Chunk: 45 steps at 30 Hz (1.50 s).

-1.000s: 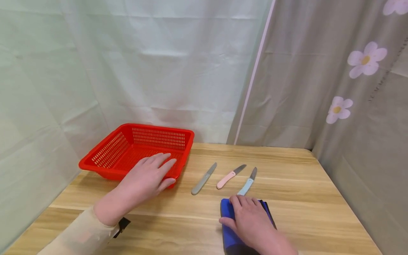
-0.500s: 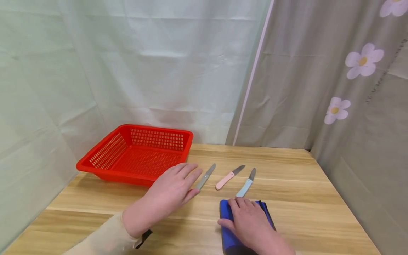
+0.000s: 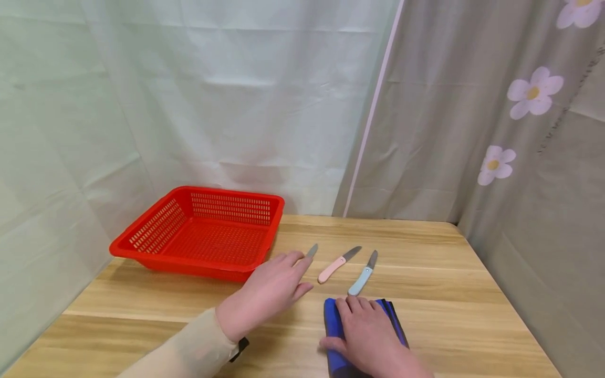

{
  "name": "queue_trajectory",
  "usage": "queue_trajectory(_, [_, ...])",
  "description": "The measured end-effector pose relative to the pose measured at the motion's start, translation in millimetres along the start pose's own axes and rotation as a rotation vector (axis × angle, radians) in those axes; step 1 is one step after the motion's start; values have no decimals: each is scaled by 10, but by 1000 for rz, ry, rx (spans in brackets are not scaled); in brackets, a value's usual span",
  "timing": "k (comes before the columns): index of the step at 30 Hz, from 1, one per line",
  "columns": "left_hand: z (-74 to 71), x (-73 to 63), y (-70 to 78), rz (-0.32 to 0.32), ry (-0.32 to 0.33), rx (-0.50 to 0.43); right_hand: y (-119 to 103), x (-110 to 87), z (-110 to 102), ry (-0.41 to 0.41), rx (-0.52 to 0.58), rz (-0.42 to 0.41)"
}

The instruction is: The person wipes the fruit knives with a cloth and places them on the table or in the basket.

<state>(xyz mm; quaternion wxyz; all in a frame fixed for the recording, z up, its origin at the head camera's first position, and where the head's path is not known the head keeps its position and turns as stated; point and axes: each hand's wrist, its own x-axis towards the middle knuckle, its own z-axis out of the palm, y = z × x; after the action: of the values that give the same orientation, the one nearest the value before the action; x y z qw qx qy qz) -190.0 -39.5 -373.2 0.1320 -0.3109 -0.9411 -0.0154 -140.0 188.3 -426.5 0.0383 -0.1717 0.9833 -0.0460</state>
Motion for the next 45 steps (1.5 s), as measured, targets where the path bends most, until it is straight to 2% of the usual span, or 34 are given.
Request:
queue_trajectory(4, [72, 83, -22, -17, -7, 2, 9, -5, -9, -6, 5, -11])
queue_trajectory(10, [156, 197, -55, -64, -79, -15, 11, -11, -43, 11, -2, -38])
queue_trajectory(15, [229, 278, -63, -101, -124, 10, 13, -11, -41, 42, -29, -54])
queue_trajectory(19, [305, 333, -68, -133, -148, 33, 14, 1, -48, 36, -34, -52])
queue_trajectory(29, [500, 414, -83, -172, -171, 60, 45, 15, -88, -4, -45, -102])
queue_trajectory(38, [558, 474, -65, -190, -182, 89, 78, -20, -107, -61, 42, -99])
queue_trajectory(45, [581, 505, -75, -190, -187, 97, 69, -7, -58, -48, 7, -94])
